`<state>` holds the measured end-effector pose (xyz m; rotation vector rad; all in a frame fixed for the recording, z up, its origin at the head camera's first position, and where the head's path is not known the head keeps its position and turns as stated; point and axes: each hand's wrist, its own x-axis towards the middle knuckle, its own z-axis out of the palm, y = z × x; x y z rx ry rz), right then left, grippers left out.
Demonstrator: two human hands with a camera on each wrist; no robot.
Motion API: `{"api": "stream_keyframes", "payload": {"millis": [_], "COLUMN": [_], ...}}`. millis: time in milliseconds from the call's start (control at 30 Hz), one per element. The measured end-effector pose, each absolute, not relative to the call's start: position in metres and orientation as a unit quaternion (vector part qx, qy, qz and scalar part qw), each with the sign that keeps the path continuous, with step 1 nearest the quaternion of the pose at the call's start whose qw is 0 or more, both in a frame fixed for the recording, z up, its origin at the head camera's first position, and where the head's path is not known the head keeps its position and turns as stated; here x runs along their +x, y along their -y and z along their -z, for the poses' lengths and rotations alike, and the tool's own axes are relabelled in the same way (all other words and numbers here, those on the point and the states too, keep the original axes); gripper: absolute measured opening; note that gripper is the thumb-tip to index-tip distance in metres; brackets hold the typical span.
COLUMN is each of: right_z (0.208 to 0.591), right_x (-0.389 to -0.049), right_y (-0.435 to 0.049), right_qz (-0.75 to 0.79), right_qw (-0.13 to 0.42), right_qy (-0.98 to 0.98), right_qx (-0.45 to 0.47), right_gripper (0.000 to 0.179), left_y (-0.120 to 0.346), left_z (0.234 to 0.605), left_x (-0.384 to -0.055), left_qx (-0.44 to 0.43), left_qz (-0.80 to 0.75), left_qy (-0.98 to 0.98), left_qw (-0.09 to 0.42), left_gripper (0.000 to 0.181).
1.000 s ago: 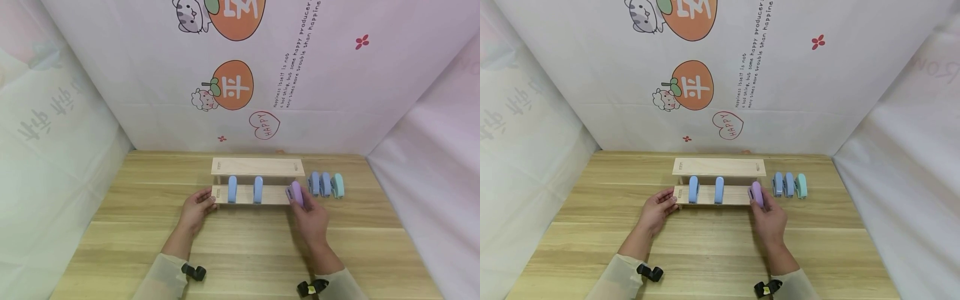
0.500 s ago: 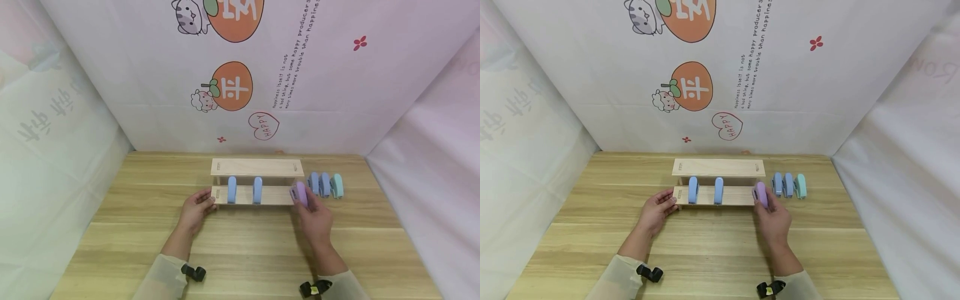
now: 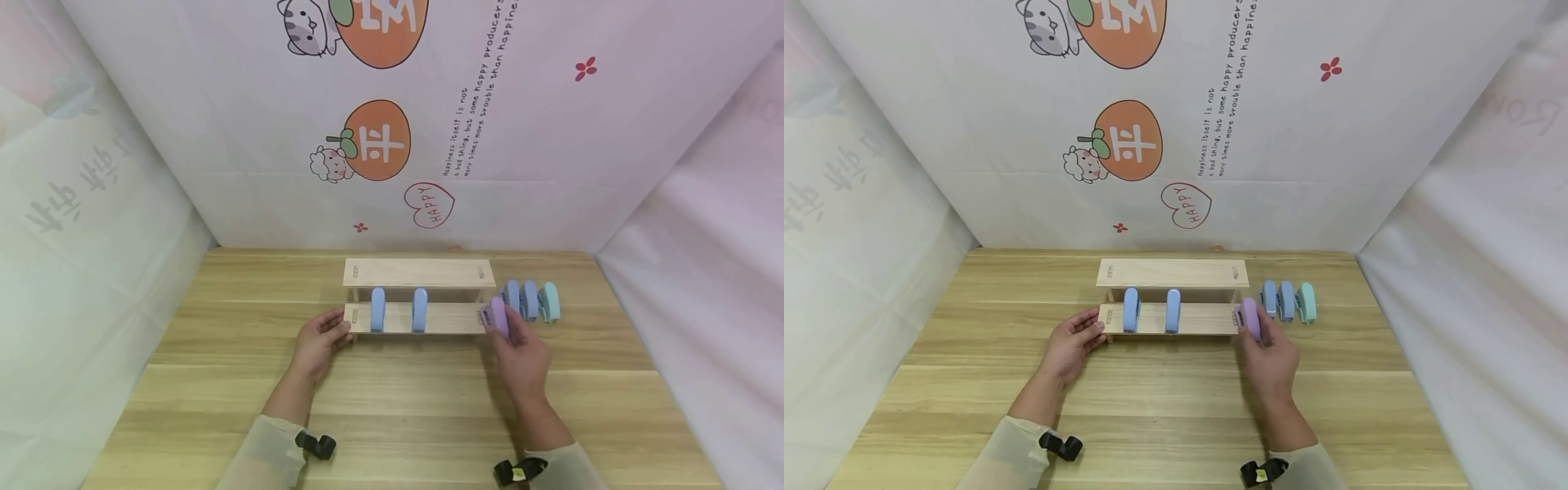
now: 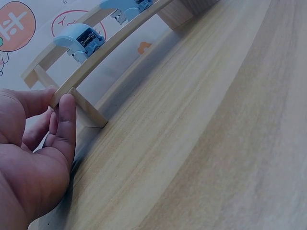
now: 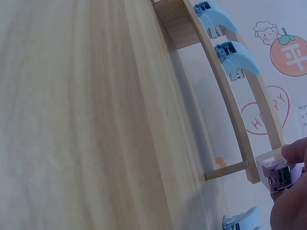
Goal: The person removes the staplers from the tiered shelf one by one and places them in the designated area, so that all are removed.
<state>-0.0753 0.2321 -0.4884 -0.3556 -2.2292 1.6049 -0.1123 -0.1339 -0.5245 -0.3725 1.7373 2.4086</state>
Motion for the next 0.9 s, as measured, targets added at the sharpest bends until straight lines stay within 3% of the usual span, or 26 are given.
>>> {"api": "stream_keyframes", "payload": {"millis": [900], "right_z": [0.493], "right_x": [-0.07], "right_y": [-0.247], "right_qz": [-0.569], "right_qw": [0.19], "right_qy": [0.783], "right_qx": [-0.166], "right_gripper": [0.051], "left_y": [0.133], "left_z": [0.522], "left_x": [-0.111], "left_qx": [-0.123], "left_qz": [-0.801], "left_qy": [-0.582], "left_qw": [0.073], "left_gripper": [0.049]}}
